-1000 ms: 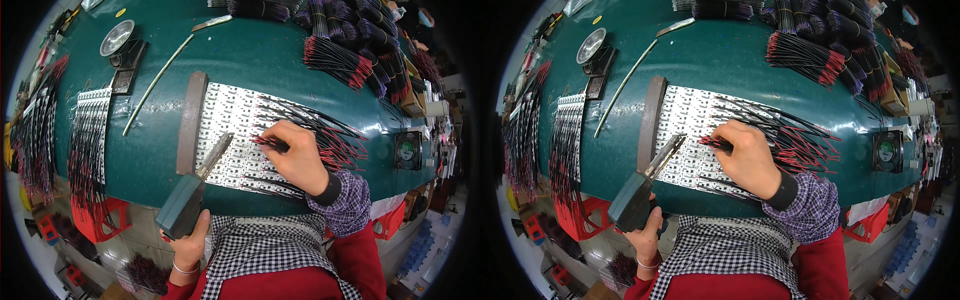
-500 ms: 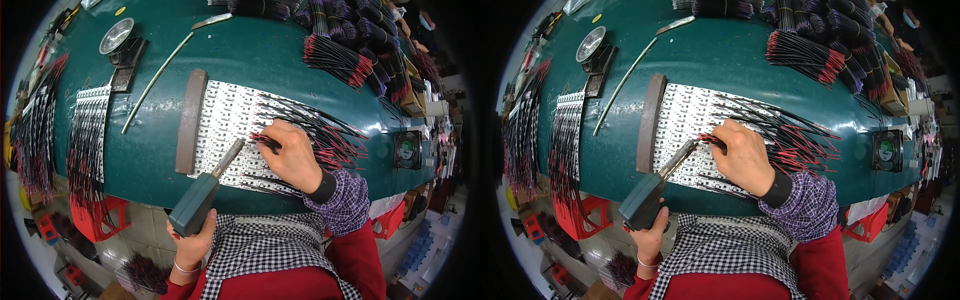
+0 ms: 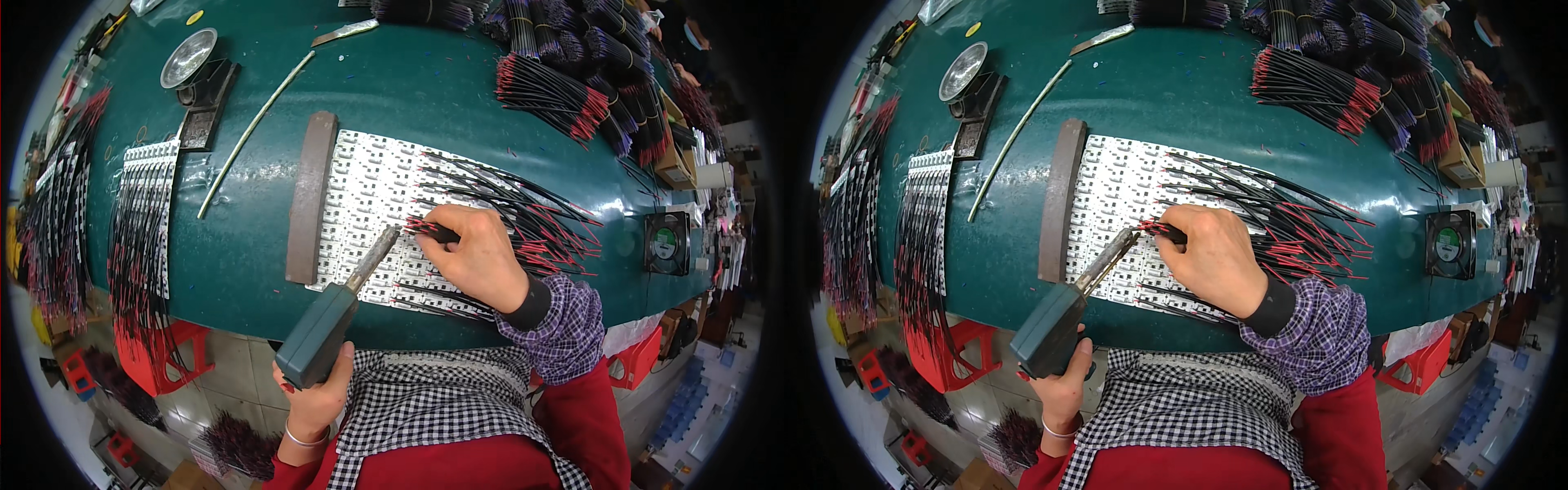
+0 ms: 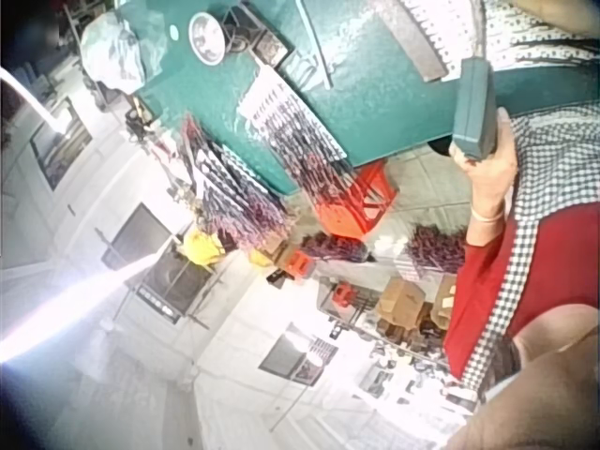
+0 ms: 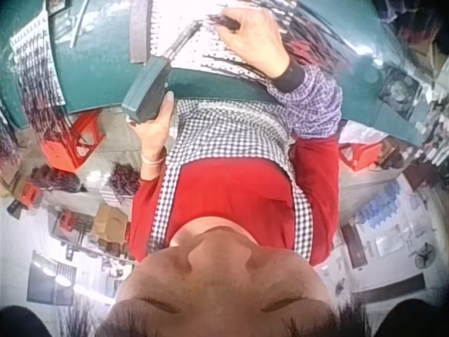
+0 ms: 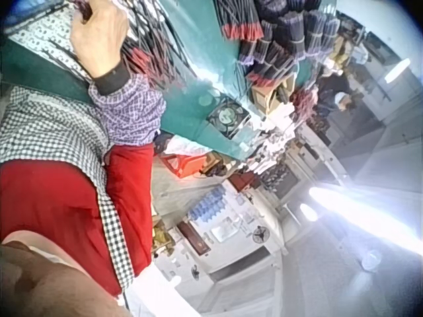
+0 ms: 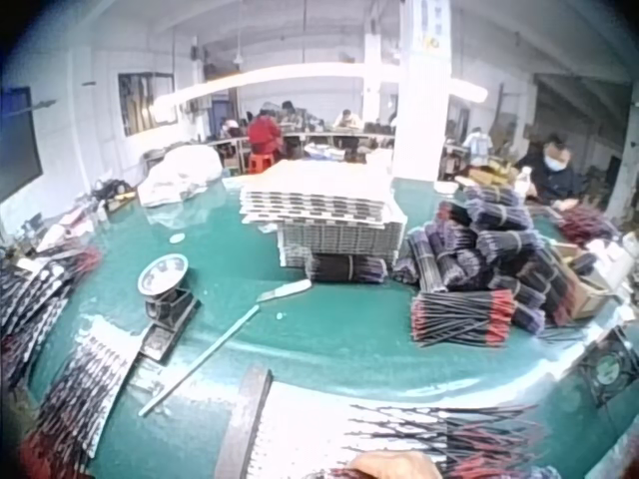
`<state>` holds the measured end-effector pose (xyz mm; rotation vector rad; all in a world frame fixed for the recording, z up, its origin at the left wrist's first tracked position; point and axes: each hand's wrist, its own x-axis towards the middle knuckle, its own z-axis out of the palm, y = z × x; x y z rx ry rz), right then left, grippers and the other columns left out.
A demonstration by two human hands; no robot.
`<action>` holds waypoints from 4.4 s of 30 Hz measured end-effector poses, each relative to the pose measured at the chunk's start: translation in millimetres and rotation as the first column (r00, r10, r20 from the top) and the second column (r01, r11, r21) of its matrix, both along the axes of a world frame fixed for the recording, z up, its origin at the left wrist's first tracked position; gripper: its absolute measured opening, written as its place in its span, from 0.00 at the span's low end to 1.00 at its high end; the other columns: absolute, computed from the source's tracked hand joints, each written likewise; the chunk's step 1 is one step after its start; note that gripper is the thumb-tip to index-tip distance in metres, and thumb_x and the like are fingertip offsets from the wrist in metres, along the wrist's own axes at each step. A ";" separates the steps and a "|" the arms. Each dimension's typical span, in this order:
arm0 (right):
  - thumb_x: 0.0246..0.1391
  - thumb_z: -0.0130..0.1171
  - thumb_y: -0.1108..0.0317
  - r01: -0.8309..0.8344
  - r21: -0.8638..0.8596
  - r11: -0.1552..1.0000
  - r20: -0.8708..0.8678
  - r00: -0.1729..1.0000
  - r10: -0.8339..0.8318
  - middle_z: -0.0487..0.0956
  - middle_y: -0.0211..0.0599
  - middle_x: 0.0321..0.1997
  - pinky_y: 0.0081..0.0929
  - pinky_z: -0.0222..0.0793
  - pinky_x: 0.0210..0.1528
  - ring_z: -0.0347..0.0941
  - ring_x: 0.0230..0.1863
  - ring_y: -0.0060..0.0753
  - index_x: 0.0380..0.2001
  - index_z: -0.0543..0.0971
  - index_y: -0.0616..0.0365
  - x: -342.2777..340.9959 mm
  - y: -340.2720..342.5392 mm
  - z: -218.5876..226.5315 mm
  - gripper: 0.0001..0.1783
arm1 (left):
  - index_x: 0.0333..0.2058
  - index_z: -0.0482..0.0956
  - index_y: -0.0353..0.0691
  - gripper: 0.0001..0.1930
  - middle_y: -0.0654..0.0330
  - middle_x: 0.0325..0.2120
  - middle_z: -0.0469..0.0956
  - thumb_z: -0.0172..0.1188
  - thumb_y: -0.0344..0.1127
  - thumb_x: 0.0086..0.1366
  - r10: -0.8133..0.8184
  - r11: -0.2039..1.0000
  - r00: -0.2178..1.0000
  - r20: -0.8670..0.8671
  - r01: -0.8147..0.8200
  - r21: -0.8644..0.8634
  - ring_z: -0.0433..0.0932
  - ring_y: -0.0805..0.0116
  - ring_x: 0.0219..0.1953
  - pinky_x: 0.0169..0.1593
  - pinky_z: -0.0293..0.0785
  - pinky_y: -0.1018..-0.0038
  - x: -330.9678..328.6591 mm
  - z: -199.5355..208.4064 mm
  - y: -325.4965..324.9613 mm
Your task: The person solders wires onto a circuit board using a soldering tool, moves the finished board onto a stack, places a new circuit board onto the table, and solders wires onto it.
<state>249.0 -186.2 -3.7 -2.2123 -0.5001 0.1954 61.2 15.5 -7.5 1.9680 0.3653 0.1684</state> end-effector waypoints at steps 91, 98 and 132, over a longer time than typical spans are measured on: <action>0.51 0.62 0.70 -0.018 -0.030 0.999 0.023 1.000 0.018 0.76 0.44 0.21 0.42 0.67 0.26 0.74 0.22 0.49 0.26 0.76 0.62 -16.9 1.5 -0.2 0.07 | 0.35 0.83 0.29 0.08 0.55 0.29 0.82 0.68 0.22 0.55 0.048 0.998 0.999 0.014 -0.047 -0.040 0.83 0.67 0.27 0.31 0.77 0.74 -5.1 6.7 -5.1; 0.51 0.62 0.70 -0.019 -0.045 0.999 0.025 0.999 0.020 0.76 0.45 0.21 0.43 0.68 0.26 0.75 0.22 0.50 0.26 0.76 0.63 -15.8 1.0 -2.4 0.08 | 0.44 0.82 0.29 0.14 0.60 0.36 0.82 0.67 0.21 0.58 0.016 0.999 0.999 0.043 -0.015 -0.031 0.79 0.75 0.33 0.36 0.75 0.79 -19.7 0.1 -1.4; 0.55 0.61 0.77 -0.060 0.158 0.986 0.155 0.987 0.036 0.76 0.44 0.32 0.35 0.69 0.35 0.75 0.32 0.44 0.37 0.81 0.65 -18.8 -7.5 20.8 0.06 | 0.51 0.77 0.28 0.20 0.54 0.43 0.82 0.62 0.17 0.59 0.047 0.999 0.993 0.105 -0.047 -0.011 0.75 0.76 0.24 0.27 0.71 0.80 -35.3 -2.4 4.6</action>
